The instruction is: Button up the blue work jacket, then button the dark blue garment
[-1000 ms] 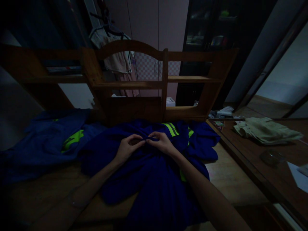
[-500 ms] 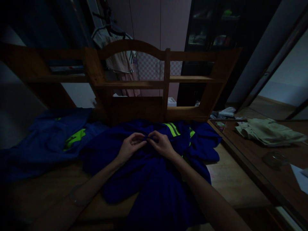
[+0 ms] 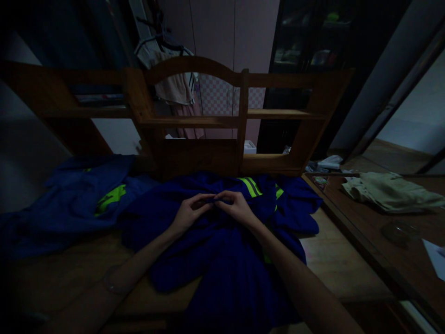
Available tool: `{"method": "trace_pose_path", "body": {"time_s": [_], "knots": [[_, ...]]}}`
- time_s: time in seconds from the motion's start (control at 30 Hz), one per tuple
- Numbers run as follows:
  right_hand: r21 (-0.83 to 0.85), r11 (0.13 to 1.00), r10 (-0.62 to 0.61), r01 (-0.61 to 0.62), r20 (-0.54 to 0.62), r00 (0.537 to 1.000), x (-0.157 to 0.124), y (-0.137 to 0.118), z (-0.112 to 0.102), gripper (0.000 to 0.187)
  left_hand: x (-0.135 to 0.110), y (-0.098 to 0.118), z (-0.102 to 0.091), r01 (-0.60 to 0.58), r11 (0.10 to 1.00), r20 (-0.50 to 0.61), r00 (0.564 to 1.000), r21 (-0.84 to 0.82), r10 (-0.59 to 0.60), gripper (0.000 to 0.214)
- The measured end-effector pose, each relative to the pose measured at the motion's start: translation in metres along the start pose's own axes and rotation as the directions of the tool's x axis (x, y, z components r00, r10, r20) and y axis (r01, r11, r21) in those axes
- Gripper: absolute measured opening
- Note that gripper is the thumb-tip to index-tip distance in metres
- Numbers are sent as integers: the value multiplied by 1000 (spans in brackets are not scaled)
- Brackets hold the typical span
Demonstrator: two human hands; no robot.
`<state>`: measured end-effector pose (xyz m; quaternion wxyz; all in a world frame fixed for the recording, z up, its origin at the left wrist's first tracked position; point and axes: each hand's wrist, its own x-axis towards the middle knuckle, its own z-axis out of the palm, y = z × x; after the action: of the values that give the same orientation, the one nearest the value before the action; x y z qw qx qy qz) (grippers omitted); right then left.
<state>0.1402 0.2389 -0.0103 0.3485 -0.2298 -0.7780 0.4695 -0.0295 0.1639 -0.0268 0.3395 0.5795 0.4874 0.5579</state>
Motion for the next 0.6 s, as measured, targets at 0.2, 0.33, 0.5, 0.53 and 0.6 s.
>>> {"method": "trace_pose_path", "body": {"time_s": [0.2,0.33,0.5,0.53,0.6], "knots": [[45,999,23,-23,-13,1000,0,-1,-4,22,-2,0,3,-36,999,-20,999,15,36,28],[-4,1000,10,-10,-9,1000,-1,-4,-7,29,-2,-2,3,-32,999,-78,996,-7,32,19],[-35,999,33,-34,-10,999,0,-4,0,33,0,-3,1,-52,999,-122,991,6,52,13],[-30,999,25,-26,-16,1000,0,-3,1,34,0,-3,1,-55,998,-125,991,10,56,13],[-22,1000,17,-17,-15,1000,1,-2,3,44,0,-2,1,-67,998,-129,989,13,68,12]]}}
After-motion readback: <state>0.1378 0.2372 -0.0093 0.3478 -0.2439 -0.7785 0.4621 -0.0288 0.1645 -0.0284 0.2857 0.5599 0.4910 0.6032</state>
